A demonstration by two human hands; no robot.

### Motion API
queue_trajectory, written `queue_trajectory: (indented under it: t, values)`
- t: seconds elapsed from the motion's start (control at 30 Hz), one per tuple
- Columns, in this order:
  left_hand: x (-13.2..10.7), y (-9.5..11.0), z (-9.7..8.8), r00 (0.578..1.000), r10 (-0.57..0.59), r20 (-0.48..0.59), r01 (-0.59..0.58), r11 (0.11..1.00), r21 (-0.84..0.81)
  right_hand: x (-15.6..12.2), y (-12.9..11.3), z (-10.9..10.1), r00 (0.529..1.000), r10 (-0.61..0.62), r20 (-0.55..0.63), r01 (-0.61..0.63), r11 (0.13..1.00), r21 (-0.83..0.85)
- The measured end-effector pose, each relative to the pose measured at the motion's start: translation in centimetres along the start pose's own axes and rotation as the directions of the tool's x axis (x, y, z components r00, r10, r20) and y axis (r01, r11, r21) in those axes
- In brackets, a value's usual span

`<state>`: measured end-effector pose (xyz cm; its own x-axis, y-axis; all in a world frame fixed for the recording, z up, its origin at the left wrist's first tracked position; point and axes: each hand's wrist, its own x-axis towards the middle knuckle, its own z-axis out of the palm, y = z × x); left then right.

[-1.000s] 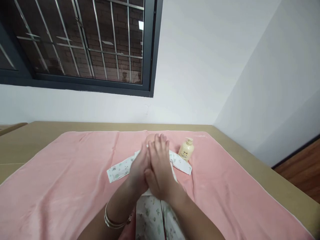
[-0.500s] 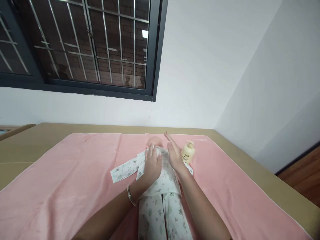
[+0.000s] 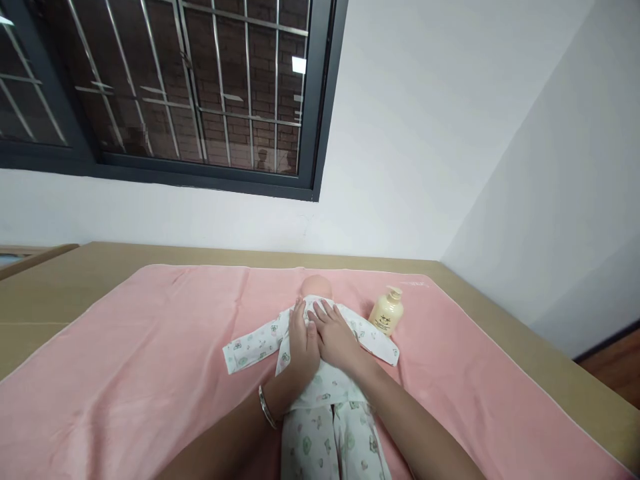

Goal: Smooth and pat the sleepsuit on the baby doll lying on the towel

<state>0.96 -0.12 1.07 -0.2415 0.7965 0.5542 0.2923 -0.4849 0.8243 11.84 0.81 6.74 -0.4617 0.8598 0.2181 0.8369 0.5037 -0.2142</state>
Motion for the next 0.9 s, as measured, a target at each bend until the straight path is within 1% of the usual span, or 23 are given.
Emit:
queue_trajectory:
  t: [0.03,0.07,0.1,0.13,0.17,0.2,0.23,0.27,0.3,0.33,0.37,0.4,0.43,0.47,0.53,0.6,0.63,0.67,0.7,0.77,0.8,0.83,0.9]
  values:
    - [0.0,0.1,-0.1,1.0,0.014,0.002,-0.014,1.0,-0.005,0.4,0.4,-0.4,0.999,-0.032,0.03,0.031,0.999,0.027]
    - [-0.1,0.1,-0.1,1.0,0.017,0.005,-0.017,1.0,-0.009,0.8,0.9,-0.8,0.999,-0.003,0.051,0.001,0.999,0.043]
    - [-0.1,0.2,-0.2,1.0,0.007,0.009,-0.007,1.0,-0.011,1.1,1.2,-1.1,0.995,0.082,0.059,-0.084,0.996,0.038]
    - [-0.1,0.3,-0.2,1.0,-0.012,0.012,0.012,1.0,-0.014,1.2,1.5,-1.3,0.98,0.193,0.055,-0.194,0.981,0.013]
    - [-0.2,0.4,-0.2,0.999,-0.033,0.013,0.033,0.999,-0.016,1.0,1.5,-1.4,0.954,0.298,0.038,-0.297,0.955,-0.026]
    - [-0.2,0.4,-0.1,0.999,-0.052,0.011,0.052,0.998,-0.018,0.8,1.3,-1.4,0.93,0.367,0.017,-0.365,0.929,-0.068]
    - [-0.2,0.3,0.0,0.998,-0.065,0.006,0.065,0.998,-0.018,0.4,1.0,-1.3,0.928,0.373,0.004,-0.371,0.923,-0.102]
    - [-0.2,0.3,0.1,0.998,-0.07,-0.003,0.07,0.997,-0.017,0.0,0.6,-1.2,0.948,0.318,0.008,-0.315,0.942,-0.118]
    - [-0.2,0.2,0.2,0.998,-0.064,-0.01,0.063,0.998,-0.015,-0.4,0.3,-1.1,0.977,0.209,0.037,-0.204,0.973,-0.103]
    - [-0.2,0.1,0.2,0.999,-0.048,-0.014,0.048,0.999,-0.011,-0.5,0.0,-1.0,0.994,0.085,0.072,-0.08,0.994,-0.067]
    - [-0.2,0.0,0.3,0.999,-0.031,-0.015,0.03,1.0,-0.007,-0.5,-0.1,-1.0,0.995,-0.026,0.1,0.028,0.999,-0.021]
    - [-0.2,0.0,0.3,1.0,-0.016,-0.01,0.016,1.0,-0.003,-0.3,-0.2,-1.1,0.989,-0.094,0.112,0.092,0.996,0.02]
    - [-0.2,0.0,0.3,1.0,-0.006,-0.005,0.006,1.0,-0.001,0.0,-0.1,-1.1,0.989,-0.105,0.108,0.101,0.994,0.045]
    - [-0.3,0.1,0.3,1.0,-0.003,0.0,0.003,1.0,0.002,0.3,-0.1,-1.2,0.994,-0.061,0.093,0.057,0.997,0.05]
    - [-0.3,0.3,0.3,1.0,-0.018,0.003,0.018,1.0,0.01,0.7,-0.1,-1.2,0.991,0.128,0.043,-0.129,0.992,0.009]
    - [0.0,0.5,0.1,0.999,-0.046,-0.002,0.046,0.999,0.009,0.5,-0.6,-1.1,0.955,0.296,0.0,-0.296,0.953,-0.067]
    - [0.4,0.5,0.0,0.998,-0.06,-0.008,0.06,0.998,-0.001,0.1,-1.0,-1.0,0.943,0.332,-0.014,-0.331,0.937,-0.106]
    - [0.8,0.6,-0.1,0.997,-0.07,-0.015,0.069,0.997,-0.017,-0.3,-1.5,-0.9,0.943,0.331,-0.019,-0.33,0.934,-0.137]
    - [1.4,0.6,-0.3,0.997,-0.073,-0.025,0.072,0.997,-0.034,-0.7,-1.9,-1.0,0.954,0.301,-0.012,-0.299,0.942,-0.151]
    - [2.9,0.5,-0.8,0.998,-0.052,-0.035,0.05,0.998,-0.039,-1.1,-2.3,-1.3,0.977,0.212,0.023,-0.208,0.971,-0.115]
    - [3.6,0.4,-1.0,0.999,-0.028,-0.02,0.028,1.0,-0.013,-1.1,-2.1,-1.6,0.983,0.18,0.032,-0.177,0.981,-0.074]
    - [4.2,0.3,-1.2,1.0,-0.002,0.016,0.001,0.999,0.038,-1.0,-1.7,-1.9,0.986,0.167,0.026,-0.166,0.986,-0.033]
    - [5.0,0.1,-1.3,0.991,0.021,0.134,-0.05,0.975,0.216,-0.3,-0.3,-2.5,0.977,0.212,-0.018,-0.212,0.977,0.022]
